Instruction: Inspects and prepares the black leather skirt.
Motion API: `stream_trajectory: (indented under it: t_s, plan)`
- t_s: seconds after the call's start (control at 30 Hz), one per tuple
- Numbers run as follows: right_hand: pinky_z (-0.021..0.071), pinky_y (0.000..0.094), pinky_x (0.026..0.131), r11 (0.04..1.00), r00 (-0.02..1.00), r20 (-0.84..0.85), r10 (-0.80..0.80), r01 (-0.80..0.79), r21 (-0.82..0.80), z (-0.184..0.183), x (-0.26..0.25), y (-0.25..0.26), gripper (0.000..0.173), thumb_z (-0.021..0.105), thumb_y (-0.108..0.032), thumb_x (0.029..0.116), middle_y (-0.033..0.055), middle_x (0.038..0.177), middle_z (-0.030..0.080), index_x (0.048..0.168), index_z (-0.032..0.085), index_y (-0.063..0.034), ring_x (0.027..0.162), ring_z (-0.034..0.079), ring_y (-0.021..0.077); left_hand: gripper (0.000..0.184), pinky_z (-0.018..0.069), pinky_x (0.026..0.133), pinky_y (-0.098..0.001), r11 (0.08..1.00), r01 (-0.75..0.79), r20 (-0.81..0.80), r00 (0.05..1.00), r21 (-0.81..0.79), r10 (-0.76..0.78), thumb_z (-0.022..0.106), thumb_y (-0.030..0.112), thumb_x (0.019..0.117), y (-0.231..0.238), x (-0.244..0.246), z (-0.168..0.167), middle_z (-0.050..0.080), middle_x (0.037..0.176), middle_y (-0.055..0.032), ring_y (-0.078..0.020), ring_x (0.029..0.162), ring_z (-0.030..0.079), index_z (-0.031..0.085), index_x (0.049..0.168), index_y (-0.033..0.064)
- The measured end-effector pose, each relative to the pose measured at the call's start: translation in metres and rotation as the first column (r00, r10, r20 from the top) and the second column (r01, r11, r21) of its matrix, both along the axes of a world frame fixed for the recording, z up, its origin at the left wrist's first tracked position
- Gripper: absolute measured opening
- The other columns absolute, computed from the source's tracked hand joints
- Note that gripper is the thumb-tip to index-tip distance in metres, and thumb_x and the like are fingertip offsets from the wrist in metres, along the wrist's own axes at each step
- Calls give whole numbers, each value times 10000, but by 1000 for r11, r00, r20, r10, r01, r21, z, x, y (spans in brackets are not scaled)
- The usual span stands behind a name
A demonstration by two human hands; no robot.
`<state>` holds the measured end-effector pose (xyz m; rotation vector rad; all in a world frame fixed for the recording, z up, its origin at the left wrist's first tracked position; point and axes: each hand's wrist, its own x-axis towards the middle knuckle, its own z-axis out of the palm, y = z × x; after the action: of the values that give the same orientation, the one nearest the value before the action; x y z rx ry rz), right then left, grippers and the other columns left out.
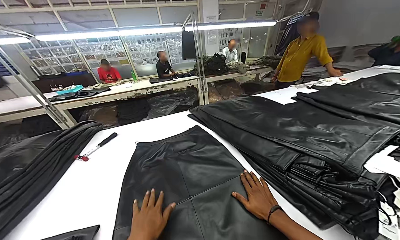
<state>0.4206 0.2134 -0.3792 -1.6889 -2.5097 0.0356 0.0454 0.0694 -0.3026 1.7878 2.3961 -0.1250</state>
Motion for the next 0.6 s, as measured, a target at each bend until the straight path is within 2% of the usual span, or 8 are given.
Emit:
stream_trajectory:
  t_s: [0.1, 0.2, 0.27, 0.33, 0.4, 0.5, 0.6]
  plan:
    - [155, 644, 1222, 1000, 1000, -8, 1, -1, -3, -1, 0, -1, 1090, 141, -883, 881, 116, 1693, 239, 1617, 304, -96, 1562, 213, 336, 966, 97, 1188, -755, 995, -92, 50, 995, 47, 90, 277, 792, 970, -103, 17, -14, 295, 1631, -300, -497, 1528, 238, 401, 1575, 49]
    - [123, 668, 1216, 999, 1000, 1, 14, -14, -43, 7, 0, -1, 1076, 159, -864, 898, 142, 1692, 229, 1614, 297, -73, 1564, 186, 363, 904, 133, 1168, -771, 959, -51, 19, 999, 279, 47, 264, 770, 984, -155, -2, -65, 303, 1651, -238, -453, 1529, 274, 382, 1599, 118]
    - [82, 696, 1210, 999, 999, 9, 31, -31, -42, 12, 0, -3, 1043, 182, -836, 924, 168, 1685, 237, 1613, 292, -60, 1561, 179, 392, 831, 177, 1179, -743, 906, 0, 2, 1000, 423, -1, 223, 723, 1014, -163, -10, -81, 371, 1632, -194, -411, 1519, 326, 445, 1572, 149]
    - [70, 746, 1186, 999, 998, 42, 52, -52, -14, 22, -1, -12, 1007, 218, -798, 954, 233, 1652, 281, 1581, 350, -22, 1534, 212, 466, 795, 150, 1185, -746, 917, 19, 11, 1000, 398, -26, 235, 688, 1028, -166, -9, -70, 339, 1646, -203, -417, 1536, 283, 439, 1575, 150]
    - [47, 750, 1179, 995, 993, 113, 43, -33, -91, 43, -3, -35, 964, 265, -767, 973, 268, 1650, 250, 1581, 347, -24, 1536, 175, 486, 794, 131, 1181, -757, 957, -5, -12, 1000, 290, 9, 261, 687, 1020, -182, -1, -51, 297, 1665, -199, -420, 1547, 249, 415, 1586, 152]
    - [123, 769, 1158, 983, 995, 68, 76, -64, -170, 67, 22, -96, 883, 284, -744, 989, 261, 1640, 284, 1587, 377, -100, 1523, 223, 482, 833, 164, 1181, -748, 970, -105, -15, 994, 221, 111, 264, 696, 1014, -235, 25, -28, 353, 1631, -225, -446, 1518, 306, 463, 1550, 89]
    - [148, 742, 1181, 991, 993, 37, 115, -112, -70, 60, 87, -175, 834, 302, -738, 983, 208, 1635, 334, 1564, 442, -157, 1524, 265, 435, 940, 181, 1172, -755, 959, -186, 47, 982, 214, 180, 208, 747, 995, -304, 58, -38, 367, 1618, -245, -460, 1498, 342, 435, 1553, 25]
